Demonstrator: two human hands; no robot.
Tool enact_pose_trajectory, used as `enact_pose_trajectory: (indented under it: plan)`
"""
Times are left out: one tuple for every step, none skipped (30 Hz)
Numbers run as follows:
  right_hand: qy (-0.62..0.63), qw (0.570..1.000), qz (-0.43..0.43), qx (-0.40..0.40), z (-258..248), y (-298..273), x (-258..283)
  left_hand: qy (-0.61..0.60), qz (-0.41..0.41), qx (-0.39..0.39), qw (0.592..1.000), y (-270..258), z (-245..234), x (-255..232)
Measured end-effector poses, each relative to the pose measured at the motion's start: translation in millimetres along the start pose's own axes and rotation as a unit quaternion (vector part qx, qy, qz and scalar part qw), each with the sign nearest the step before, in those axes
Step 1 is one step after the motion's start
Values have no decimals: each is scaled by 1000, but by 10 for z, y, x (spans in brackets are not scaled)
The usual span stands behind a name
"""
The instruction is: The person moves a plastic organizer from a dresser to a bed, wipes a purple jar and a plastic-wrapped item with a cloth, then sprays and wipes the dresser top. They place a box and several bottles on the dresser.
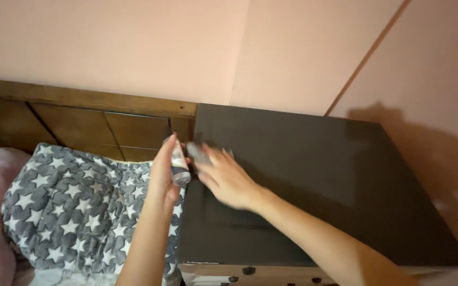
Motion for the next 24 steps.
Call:
enact_pose_trajectory:
  plan:
    - [-2,1000,-1,-3,-132,-70,13,1,1,3,1000,-38,-16,-22]
    - [-9,1000,4,30,-202,-153,15,7,3,12,1000,-76,-21,-43]
    - [-17,998,8,63,-277,-246,12,13,3,21,1000,-115,-20,-55]
    - [-20,998,8,60,-408,-134,-121,13,4,25,1000,-159,13,-77]
    - [-79,993,60,69,-508,-52,-351,28,10,31,999,-227,13,-102]
    - [-139,981,112,78,-619,20,-576,42,15,37,998,-296,11,-131]
    - [-137,982,109,77,-498,43,-1104,41,19,35,998,-363,33,-166]
    - [-207,975,53,-55,-550,137,-1490,51,17,31,998,-429,50,-188]
    - [-270,945,-4,-185,-492,192,-1787,62,14,26,998,-499,52,-205]
    - [-267,946,-6,-186,-451,330,-1540,63,17,23,998,-577,54,-244]
    - [-251,953,54,-162,-422,457,-1423,77,38,29,996,-659,92,-290]
    - [-234,956,113,-137,-388,569,-1302,90,59,35,994,-742,131,-335]
    - [-231,957,111,-137,-244,603,-1107,91,61,32,993,-788,139,-354]
    - [-177,970,106,-129,-76,639,-905,108,91,16,990,-836,132,-416]
    - [-124,980,101,-121,66,666,-706,125,119,3,985,-889,148,-471]
    - [-123,980,100,-122,13,559,-446,125,121,3,985,-907,181,-492]
    - [-79,992,54,-82,43,454,-115,107,138,-1,985,-929,212,-539]
    - [-36,998,8,-43,66,331,223,88,156,-5,984,-954,243,-579]
    - [-37,998,10,-44,-47,95,426,89,154,-2,984,-994,300,-574]
    - [8,999,-17,-36,-139,-145,697,79,162,20,983,-1048,389,-583]
    - [53,997,-43,-28,-237,-397,967,70,168,42,982,-1106,478,-578]
    - [51,998,-40,-29,-397,-619,1064,70,165,46,983,-1175,540,-547]
    - [51,996,-64,-30,-564,-830,1200,82,157,42,983,-1226,608,-512]
    - [52,994,-88,-30,-728,-1044,1337,93,150,38,984,-1278,678,-477]
Point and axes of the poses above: each hand's wrist, its own y-axis towards the middle knuckle, its own z-axis out of the palm, x = y × z, the point moved 9 cm from there along y, towards the middle knuckle, and after that the axes turned 11 degrees about -x, right-handed, at the moved point
